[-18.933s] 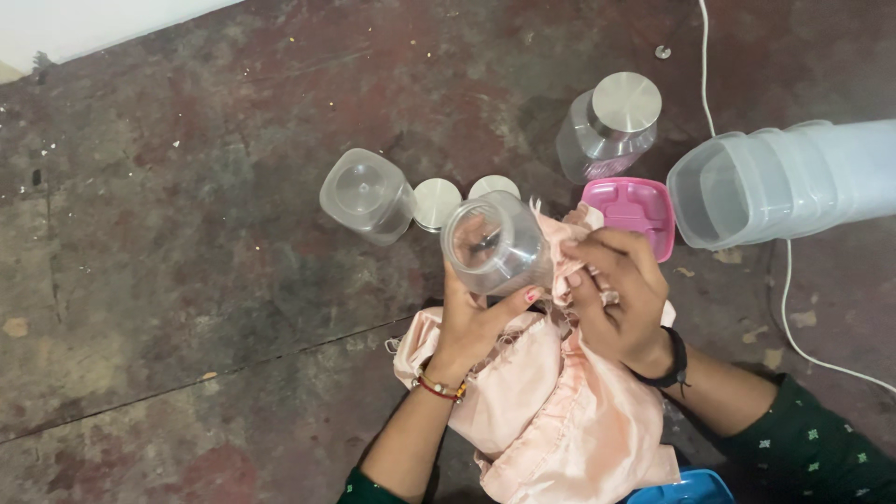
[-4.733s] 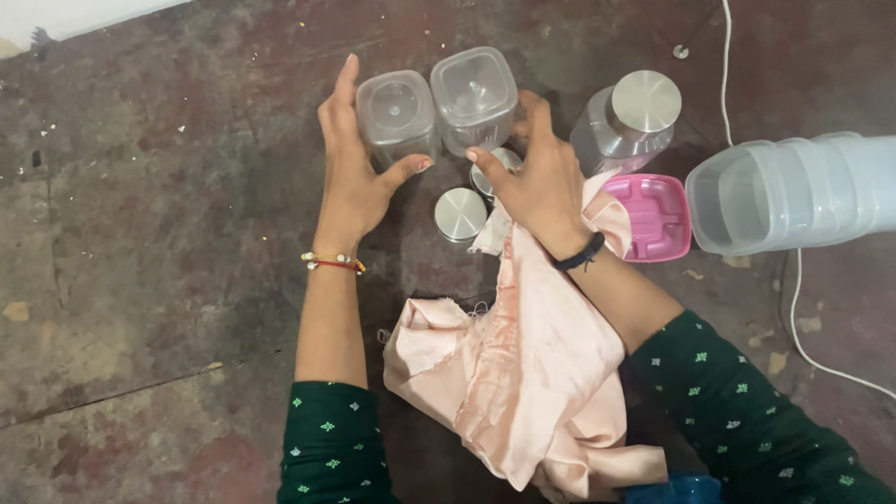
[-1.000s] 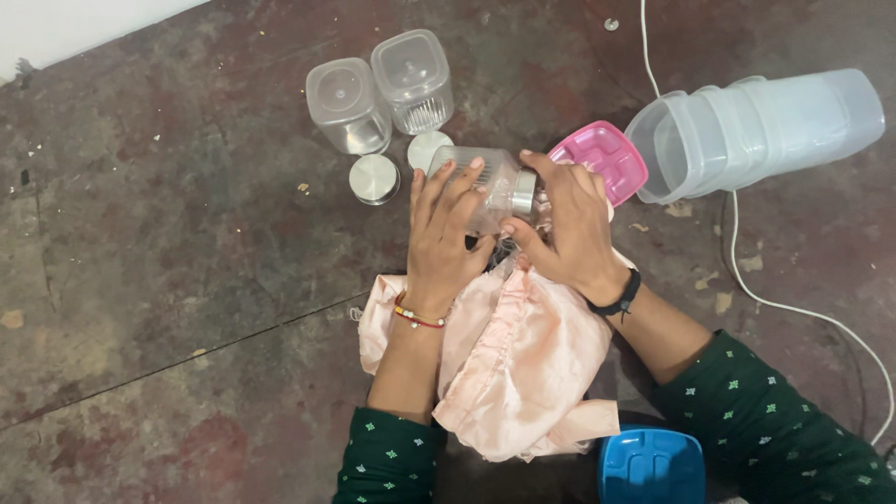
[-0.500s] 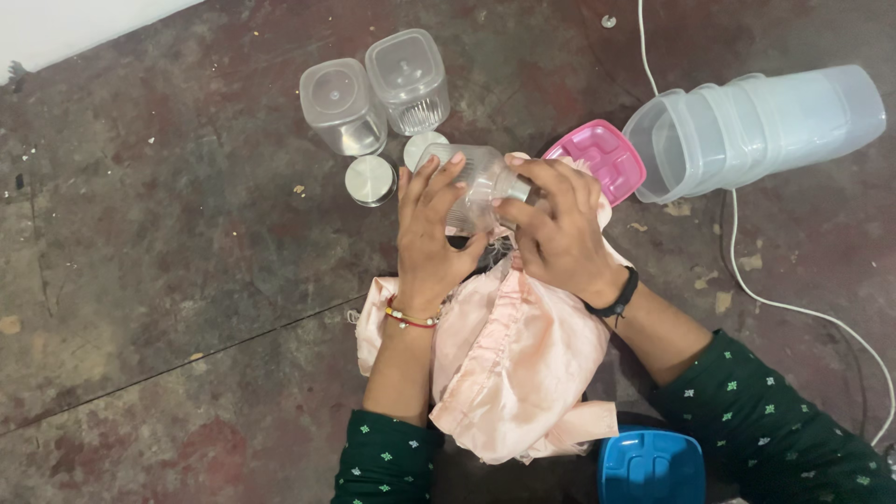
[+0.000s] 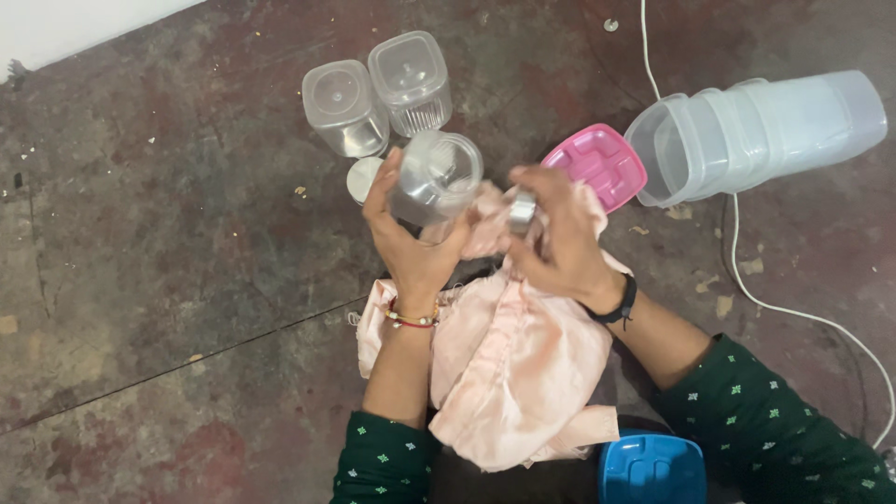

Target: The person wipes the interior and exterior of several clear plastic containers and their lids using a pink cloth. They handle each container one at a time, rotating them to clean all sides, then place them back on the floor.

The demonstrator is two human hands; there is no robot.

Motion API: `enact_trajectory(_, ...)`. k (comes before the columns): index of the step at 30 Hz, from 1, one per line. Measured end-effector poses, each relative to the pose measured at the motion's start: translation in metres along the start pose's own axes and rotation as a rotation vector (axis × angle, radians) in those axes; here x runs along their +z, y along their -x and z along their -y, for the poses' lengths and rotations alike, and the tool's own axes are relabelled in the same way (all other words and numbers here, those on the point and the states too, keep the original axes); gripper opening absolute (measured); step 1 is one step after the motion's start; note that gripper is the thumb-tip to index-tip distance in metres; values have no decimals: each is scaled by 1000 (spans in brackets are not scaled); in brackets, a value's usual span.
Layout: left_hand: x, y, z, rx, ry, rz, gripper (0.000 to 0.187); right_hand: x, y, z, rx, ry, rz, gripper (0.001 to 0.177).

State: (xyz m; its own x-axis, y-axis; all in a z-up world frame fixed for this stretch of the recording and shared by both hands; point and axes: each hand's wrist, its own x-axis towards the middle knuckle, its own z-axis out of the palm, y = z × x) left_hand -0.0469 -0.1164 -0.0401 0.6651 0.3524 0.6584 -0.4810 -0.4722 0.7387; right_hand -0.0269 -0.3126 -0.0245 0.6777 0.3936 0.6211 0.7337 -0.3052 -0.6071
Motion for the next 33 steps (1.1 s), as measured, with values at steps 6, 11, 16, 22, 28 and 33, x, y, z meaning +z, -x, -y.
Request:
enact_trajectory(6, -1, 0, -1, -7, -34, -57, 92, -2, -1, 10, -35, -254, 310, 67)
enact_trajectory(11, -1, 2, 1, -24, 12, -44, 93, 0, 0, 8, -66, -211, 275, 68)
enact_trajectory(16, -1, 6, 4, -72, 93, 2, 99, 4, 2, 5, 73, -114, 17, 72)
enact_trajectory(22, -2, 10, 3, -180, 38, 204, 98, 0, -6, 6, 270, 131, -114, 73)
enact_trajectory(28, -3, 9, 3, -179, -44, 159, 92, -4, -13, 14, 181, 257, 15, 68)
enact_trajectory(33, -5, 8, -1, -176, -45, 141, 90, -4, -12, 13, 184, 273, 39, 69)
